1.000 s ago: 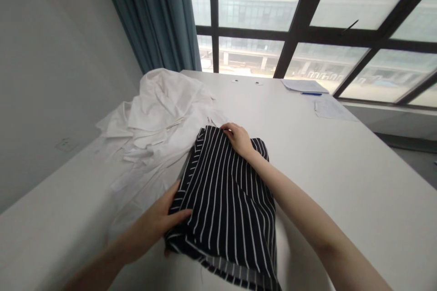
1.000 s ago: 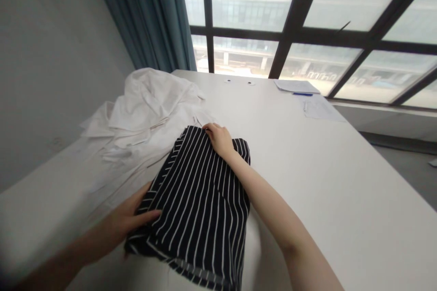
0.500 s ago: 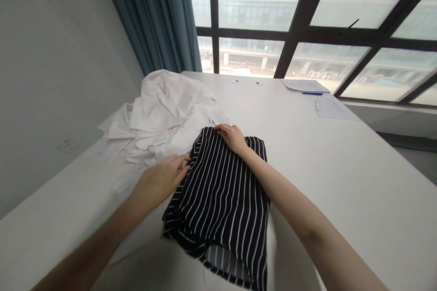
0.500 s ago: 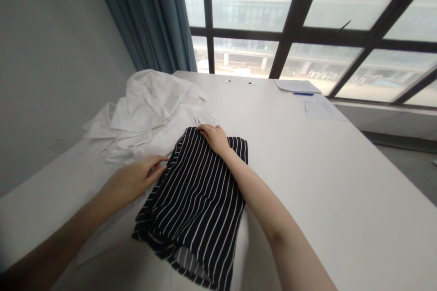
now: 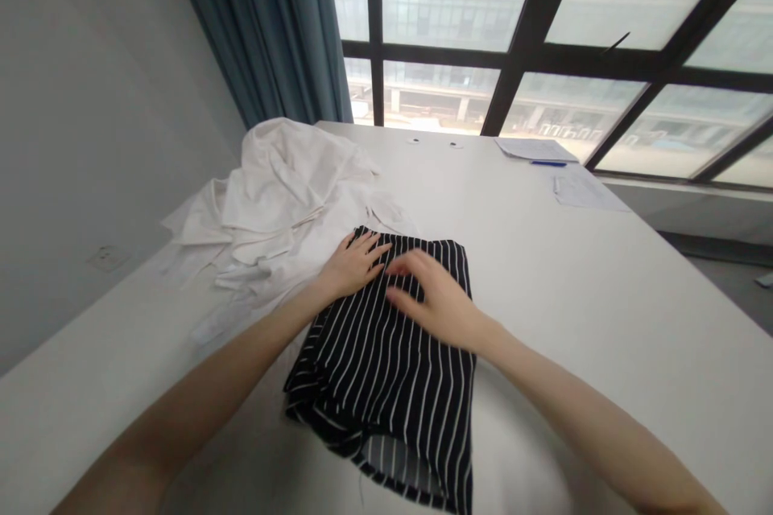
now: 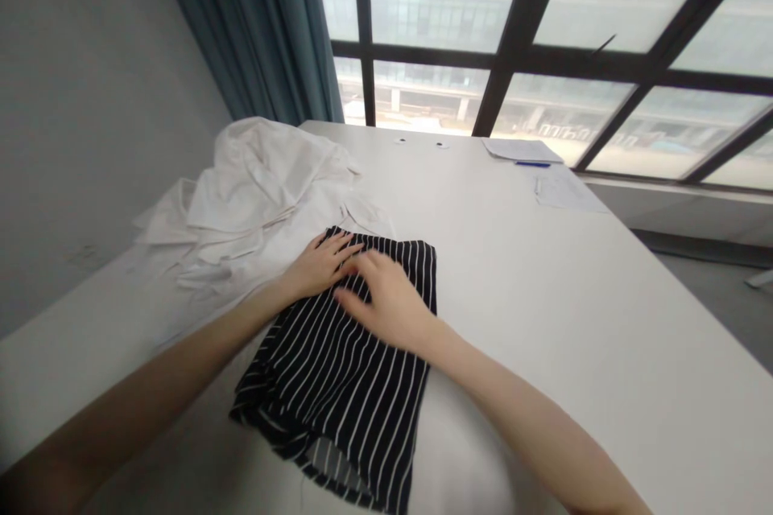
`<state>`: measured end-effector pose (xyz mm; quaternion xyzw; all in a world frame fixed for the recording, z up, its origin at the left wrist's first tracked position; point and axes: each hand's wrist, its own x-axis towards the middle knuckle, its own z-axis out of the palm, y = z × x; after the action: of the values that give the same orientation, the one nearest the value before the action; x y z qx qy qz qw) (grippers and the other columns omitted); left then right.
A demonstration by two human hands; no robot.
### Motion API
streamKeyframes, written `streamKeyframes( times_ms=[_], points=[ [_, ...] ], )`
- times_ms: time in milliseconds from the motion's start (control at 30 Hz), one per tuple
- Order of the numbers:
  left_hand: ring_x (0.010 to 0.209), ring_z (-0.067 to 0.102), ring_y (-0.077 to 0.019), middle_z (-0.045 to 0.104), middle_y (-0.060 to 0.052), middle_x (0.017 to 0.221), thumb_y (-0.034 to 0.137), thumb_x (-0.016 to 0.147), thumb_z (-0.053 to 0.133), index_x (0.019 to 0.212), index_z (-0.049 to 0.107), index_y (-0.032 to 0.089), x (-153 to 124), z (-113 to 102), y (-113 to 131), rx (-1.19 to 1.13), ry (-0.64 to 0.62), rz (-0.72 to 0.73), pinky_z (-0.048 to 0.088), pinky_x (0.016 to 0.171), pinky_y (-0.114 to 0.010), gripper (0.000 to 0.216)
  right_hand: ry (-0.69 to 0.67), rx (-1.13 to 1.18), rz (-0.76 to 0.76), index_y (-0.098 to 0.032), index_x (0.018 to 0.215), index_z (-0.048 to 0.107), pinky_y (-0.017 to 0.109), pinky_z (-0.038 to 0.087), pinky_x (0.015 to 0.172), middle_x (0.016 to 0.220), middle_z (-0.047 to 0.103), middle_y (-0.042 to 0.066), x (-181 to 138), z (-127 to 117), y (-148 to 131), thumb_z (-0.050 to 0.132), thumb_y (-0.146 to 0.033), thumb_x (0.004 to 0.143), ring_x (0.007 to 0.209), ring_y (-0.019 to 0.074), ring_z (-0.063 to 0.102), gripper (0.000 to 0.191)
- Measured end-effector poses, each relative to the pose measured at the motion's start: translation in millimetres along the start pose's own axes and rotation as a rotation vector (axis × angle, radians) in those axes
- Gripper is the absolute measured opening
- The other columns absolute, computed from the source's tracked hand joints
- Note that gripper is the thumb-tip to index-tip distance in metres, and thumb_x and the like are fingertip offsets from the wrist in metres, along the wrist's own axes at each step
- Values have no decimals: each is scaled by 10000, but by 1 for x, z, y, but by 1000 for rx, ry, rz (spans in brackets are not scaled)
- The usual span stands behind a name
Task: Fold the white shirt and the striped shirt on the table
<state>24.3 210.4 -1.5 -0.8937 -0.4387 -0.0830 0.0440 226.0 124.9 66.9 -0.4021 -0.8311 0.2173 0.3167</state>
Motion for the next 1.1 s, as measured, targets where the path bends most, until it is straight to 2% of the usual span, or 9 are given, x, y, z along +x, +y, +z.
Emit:
streamKeyframes(
  times_ms=[100, 200, 333, 467, 600, 733, 833, 967, 1100],
  points=[
    [1402, 337, -266, 400, -115, 1512, 323, 994, 389, 1431, 445, 221, -2, 3, -2, -8, -1, -23, 167, 1153, -485, 452, -415, -117, -93, -254, 1300, 512, 487, 408, 961, 1259, 599, 106, -59, 1, -30, 686, -477, 785, 1157, 309, 530, 587],
    [1401, 340, -260, 407, -104, 1510, 324, 989, 387, 1428, 450, 230, 0, 5, 1, -16, 14, -64, 147, 1159, -480, 453, -540, -226, -60, -249, 1337, 495, 523, 352, 1023, 1312, 590, 94, -89, -2, -19, 659, -286, 798, 1229, 309, 501, 564],
    [1389, 361, -277, 436, -121, 1488, 327, 983, 390, 1411, 470, 212, 4, 11, 8, -9, 44, -143, 163, 1150, -500, 450, -405, -264, 93, -228, 1327, 493, 490, 325, 1076, 1293, 612, 73, -87, -28, 30, 514, -55, 767, 1182, 235, 555, 587],
    [1386, 357, -316, 457, -158, 1463, 272, 959, 440, 1365, 519, 167, 8, 8, 21, 8, 114, -198, 128, 1150, -543, 426, -187, -110, 291, -234, 1240, 514, 434, 446, 983, 1235, 630, 76, -82, -59, 56, 550, -164, 835, 1113, 228, 592, 413],
    [1370, 384, -273, 549, -122, 1380, 254, 972, 423, 1262, 585, 155, 3, -21, 47, -212, 86, 24, 119, 1168, -508, 347, -174, 109, 376, -285, 1174, 516, 390, 511, 852, 1060, 683, 20, -87, -67, 51, 563, -307, 894, 965, 206, 639, 285],
    [1202, 547, -235, 617, -90, 1274, 464, 938, 496, 1282, 535, 187, -14, -53, 87, -563, -113, 210, 357, 1072, -413, 443, -218, 215, 405, -285, 1165, 506, 380, 534, 788, 1009, 695, 7, -88, -61, 47, 537, -332, 917, 902, 201, 656, 255],
    [1155, 557, -298, 592, -127, 1249, 486, 795, 666, 1306, 477, 163, -28, -57, 114, -551, -118, 138, 424, 998, -447, 633, -220, 208, 411, -279, 1152, 501, 395, 541, 791, 985, 698, 9, -86, -59, 46, 532, -331, 917, 902, 209, 661, 242],
    [1173, 548, -305, 577, -157, 1247, 152, 808, 570, 1311, 427, 127, -36, -43, 128, -433, -153, 47, 440, 992, -462, 523, -209, 91, 375, -268, 1152, 482, 425, 543, 830, 1042, 685, 42, -88, -55, 35, 485, -308, 931, 938, 220, 663, 225],
    [1184, 563, -295, 579, -179, 1279, 34, 806, 460, 1349, 400, 93, -34, -47, 125, -415, -198, 18, 453, 1001, -451, 549, -213, -238, 255, -230, 1295, 421, 495, 536, 885, 1257, 595, 134, -101, -41, 22, 646, -252, 784, 1093, 304, 614, 558]
  ],
)
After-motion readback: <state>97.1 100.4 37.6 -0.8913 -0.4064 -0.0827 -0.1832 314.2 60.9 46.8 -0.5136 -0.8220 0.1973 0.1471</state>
